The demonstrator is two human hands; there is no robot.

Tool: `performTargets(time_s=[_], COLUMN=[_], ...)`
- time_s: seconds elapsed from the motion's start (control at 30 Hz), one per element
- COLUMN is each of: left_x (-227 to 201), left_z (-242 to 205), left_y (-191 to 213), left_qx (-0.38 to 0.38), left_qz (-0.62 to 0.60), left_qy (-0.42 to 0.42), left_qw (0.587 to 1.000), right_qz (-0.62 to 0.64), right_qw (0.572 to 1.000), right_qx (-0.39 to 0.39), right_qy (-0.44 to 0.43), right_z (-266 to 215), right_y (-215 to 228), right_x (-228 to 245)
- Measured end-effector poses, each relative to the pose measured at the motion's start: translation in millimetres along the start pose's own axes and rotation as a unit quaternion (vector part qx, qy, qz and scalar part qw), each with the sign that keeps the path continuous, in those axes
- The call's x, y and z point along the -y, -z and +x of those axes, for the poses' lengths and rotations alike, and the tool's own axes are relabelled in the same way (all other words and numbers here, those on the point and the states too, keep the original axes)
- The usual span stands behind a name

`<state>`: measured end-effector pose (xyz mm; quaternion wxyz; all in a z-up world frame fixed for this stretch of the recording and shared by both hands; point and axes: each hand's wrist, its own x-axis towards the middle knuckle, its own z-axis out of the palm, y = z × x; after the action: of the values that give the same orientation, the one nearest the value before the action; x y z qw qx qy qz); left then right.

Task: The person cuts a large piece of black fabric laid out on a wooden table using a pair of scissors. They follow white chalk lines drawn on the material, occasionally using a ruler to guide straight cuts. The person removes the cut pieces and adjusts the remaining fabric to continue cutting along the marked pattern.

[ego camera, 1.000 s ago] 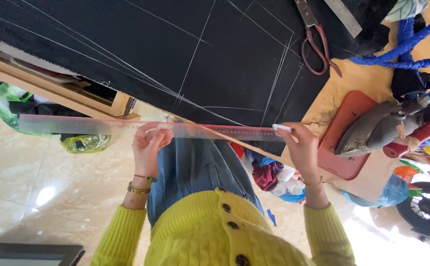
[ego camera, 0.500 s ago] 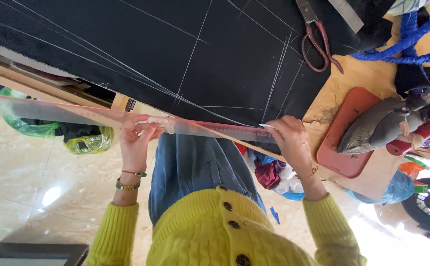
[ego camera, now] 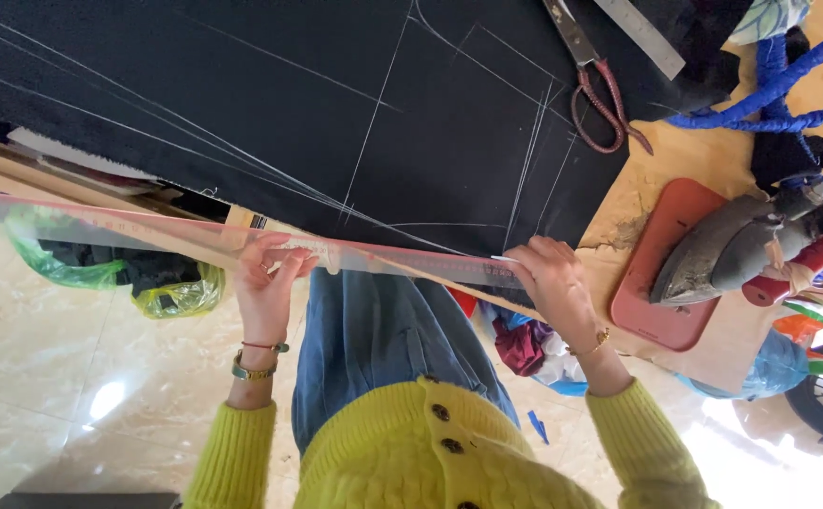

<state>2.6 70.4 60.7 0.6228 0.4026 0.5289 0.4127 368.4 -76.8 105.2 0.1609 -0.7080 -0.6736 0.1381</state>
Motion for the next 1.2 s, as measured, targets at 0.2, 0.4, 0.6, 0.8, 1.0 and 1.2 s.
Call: performTargets(time_s=[0.2, 0.4, 0.6, 0.8, 1.0, 1.2], left_x=[-7.8, -11.8, -18.7, -17.5, -19.5, -23.6], left_z=[1.6, 6.1, 8.3, 13.4, 16.2, 18.9], left_y=[-5.1, -10.1, -12.9, -12.8, -14.1, -16.6], left_qx=[-0.003, -0.001, -0.005, -0.006, 0.001, -0.008], left_qz=[0.045, 0.052, 0.088, 0.096, 0.101, 0.102], left_qy=[-0.023, -0.016, -0.023, -0.014, -0.016, -0.012], left_qw=[0.999, 0.999, 0.996, 0.995, 0.995, 0.995], right_qz=[-0.019, 0.035, 0.051, 0.068, 0.108, 0.142], right_qw=[0.999, 0.999, 0.998, 0.997, 0.993, 0.988], right_qx=[0.024, 0.033, 0.027, 0.017, -0.003, -0.023], right_qy=[0.014, 0.017, 0.012, 0.041, 0.047, 0.048], right_z=[-0.9, 9.7, 13.4, 20.2, 25.0, 39.9], right_y=[-1.3, -8.8, -15.6, -28.0, -34.4, -46.8], right_x=[-5.1, 0.8, 7.4, 8.5, 16.9, 35.0])
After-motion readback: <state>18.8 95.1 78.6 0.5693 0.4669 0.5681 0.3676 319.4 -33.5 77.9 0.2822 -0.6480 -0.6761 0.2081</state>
